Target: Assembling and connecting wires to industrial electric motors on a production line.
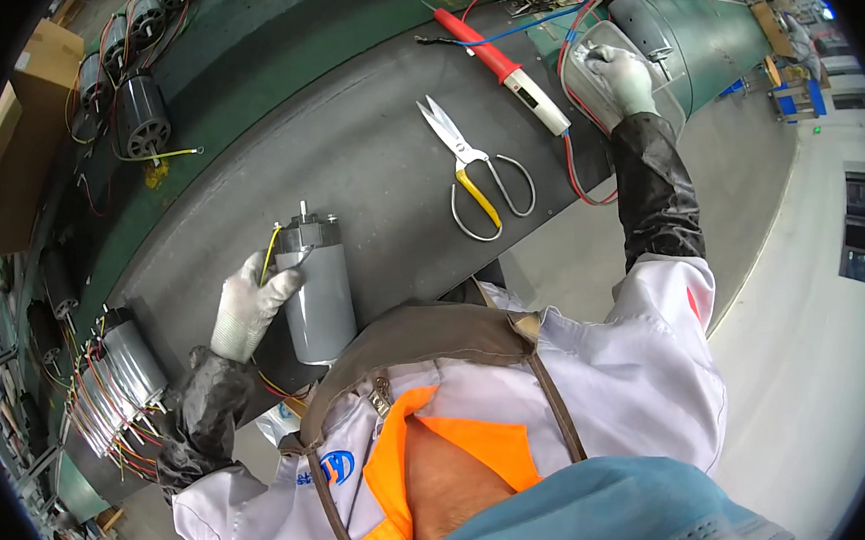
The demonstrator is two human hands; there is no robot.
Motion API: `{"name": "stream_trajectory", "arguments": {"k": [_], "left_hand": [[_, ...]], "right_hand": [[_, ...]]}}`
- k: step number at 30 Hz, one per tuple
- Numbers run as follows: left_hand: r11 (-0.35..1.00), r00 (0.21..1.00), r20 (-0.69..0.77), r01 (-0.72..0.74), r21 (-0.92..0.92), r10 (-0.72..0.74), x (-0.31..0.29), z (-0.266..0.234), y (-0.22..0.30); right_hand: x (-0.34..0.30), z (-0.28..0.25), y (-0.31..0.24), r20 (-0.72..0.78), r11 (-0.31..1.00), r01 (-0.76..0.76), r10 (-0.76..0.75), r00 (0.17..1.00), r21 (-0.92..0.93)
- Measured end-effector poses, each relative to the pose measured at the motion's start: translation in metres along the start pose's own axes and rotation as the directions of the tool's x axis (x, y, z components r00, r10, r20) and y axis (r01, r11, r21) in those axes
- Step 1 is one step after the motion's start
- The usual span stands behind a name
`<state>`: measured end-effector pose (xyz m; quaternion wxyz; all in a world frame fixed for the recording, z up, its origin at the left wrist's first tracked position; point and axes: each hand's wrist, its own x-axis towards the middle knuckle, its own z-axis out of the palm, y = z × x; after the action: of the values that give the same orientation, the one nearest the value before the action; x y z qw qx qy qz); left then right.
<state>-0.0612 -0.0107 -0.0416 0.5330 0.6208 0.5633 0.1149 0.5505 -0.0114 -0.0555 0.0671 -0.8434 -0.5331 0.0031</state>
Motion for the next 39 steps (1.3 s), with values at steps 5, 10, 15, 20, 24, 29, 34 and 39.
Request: {"name": "stream_trajectory", "arguments": {"k": [5,10,15,20,24,29,34,39], "left_hand": [[0.995,0.976,0.215,0.005,0.097,-0.026,0.013,-0.025,0.013],[0.953,0.889,0.351,0.246,0.176,-0.295,0.017,-0.039,0.029],[0.948,0.826,0.469,0.243,0.204,-0.312,0.021,-0.052,0.038],[0.961,0.838,0.470,0.247,0.127,-0.277,0.020,-0.057,0.043],[0.959,0.796,0.538,0.267,0.099,-0.277,0.016,-0.067,0.048],[0.898,0.802,0.430,0.437,0.052,-0.415,-0.014,-0.065,0.074],[0.926,0.946,0.190,0.302,-0.226,-0.262,-0.009,-0.038,0.039],[0.820,0.980,0.001,0.167,-0.548,-0.199,-0.006,-0.014,0.014]], "right_hand": [[-0.020,-0.031,0.002,-0.244,0.957,0.187,-0.131,0.961,0.223],[-0.076,-0.084,-0.090,-0.205,0.639,0.151,0.010,0.979,0.754],[-0.115,-0.060,-0.183,0.366,0.122,-0.346,-0.291,0.884,0.930],[-0.174,-0.013,-0.283,0.455,-0.140,-0.614,-0.548,0.702,0.777],[-0.213,0.014,-0.326,0.257,-0.027,-0.318,-0.527,0.810,0.948],[-0.216,0.020,-0.340,-0.384,0.279,0.714,-0.689,0.615,0.642],[-0.216,0.008,-0.348,-0.385,0.377,0.803,-0.730,0.565,0.462],[-0.207,-0.006,-0.358,-0.226,0.374,0.567,-0.653,0.723,0.734]]}}
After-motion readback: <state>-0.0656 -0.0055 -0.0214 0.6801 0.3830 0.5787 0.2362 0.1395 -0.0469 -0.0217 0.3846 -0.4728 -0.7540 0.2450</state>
